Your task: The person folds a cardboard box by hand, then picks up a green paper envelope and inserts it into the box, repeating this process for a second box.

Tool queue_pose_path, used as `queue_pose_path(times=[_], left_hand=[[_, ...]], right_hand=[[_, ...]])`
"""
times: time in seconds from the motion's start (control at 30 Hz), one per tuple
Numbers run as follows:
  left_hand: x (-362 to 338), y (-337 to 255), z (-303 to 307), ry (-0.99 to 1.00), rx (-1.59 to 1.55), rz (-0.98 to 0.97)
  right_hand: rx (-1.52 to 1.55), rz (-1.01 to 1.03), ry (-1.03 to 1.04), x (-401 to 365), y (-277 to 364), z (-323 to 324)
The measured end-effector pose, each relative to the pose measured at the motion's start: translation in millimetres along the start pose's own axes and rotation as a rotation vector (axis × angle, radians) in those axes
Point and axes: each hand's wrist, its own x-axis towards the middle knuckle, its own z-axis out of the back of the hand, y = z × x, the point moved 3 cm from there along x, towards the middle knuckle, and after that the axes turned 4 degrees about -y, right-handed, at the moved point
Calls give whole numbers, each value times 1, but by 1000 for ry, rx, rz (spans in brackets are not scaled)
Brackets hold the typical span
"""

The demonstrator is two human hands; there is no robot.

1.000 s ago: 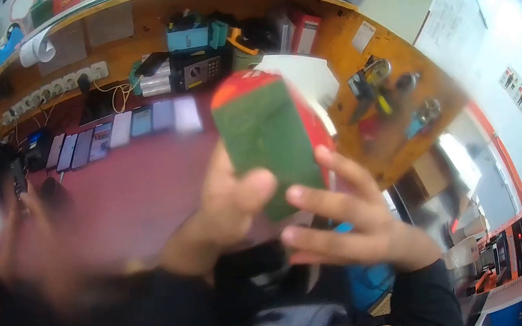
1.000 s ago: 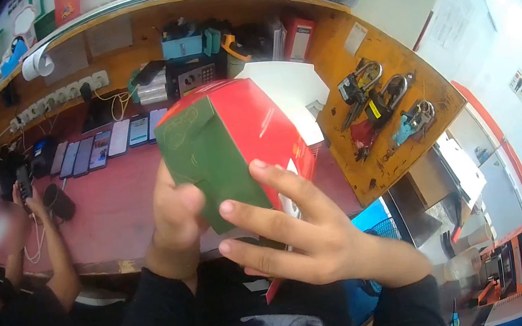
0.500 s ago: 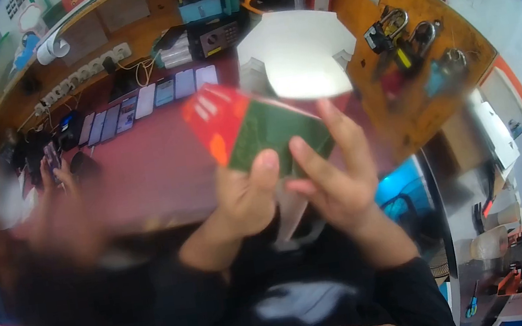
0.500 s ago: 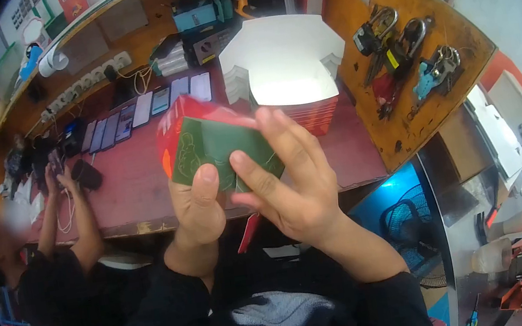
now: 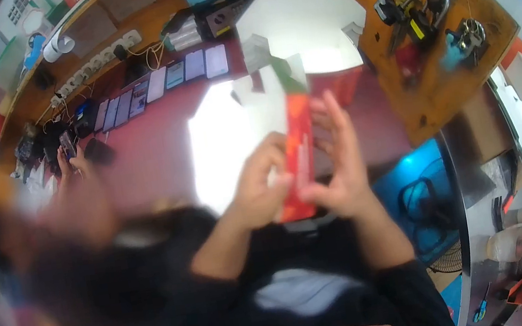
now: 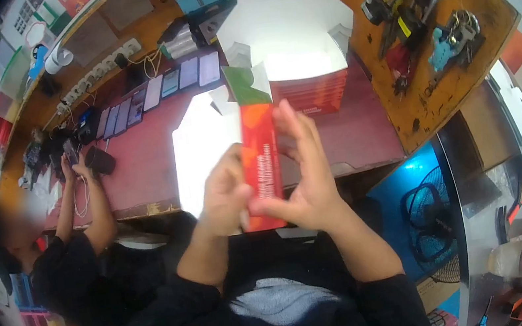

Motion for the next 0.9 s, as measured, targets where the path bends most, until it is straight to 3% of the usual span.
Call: queue_pose_path(times=[0.03, 0.07, 0.13, 0.2, 0.23, 0.4, 0.5, 0.6, 0.7, 0.8, 0.9], left_hand=[[5, -7, -12, 131, 189, -80], [9, -17, -25, 134, 362, -113], [2, 7, -9, 43, 179, 11], [-24, 57, 30, -112, 77, 92], [-9, 49, 29, -186, -133, 80], [-28, 48, 61, -291, -541, 285], [-31, 64, 87, -186, -669, 232], [-20, 27, 61, -310, -473, 404], [-23, 21, 42, -363, -369, 358], [-20, 12, 37, -157, -427, 228], [-28, 3, 29, -156, -244, 227]], right_hand=[[16, -29, -29, -1, -2, -1], [31, -57, -56, -1, -4, -1], [-20, 8, -111, -1, -5, -3], [-113, 80, -42, -9, -6, -2], [-158, 115, -5, -12, -8, -2], [-483, 623, 48, -20, 4, -13], [-423, 600, 114, -29, 9, -12], [-229, 478, 23, -31, 6, -7], [163, 296, -187, -38, 1, -7], [104, 319, -85, -31, 1, -2], [-68, 369, 39, -23, -1, 7]])
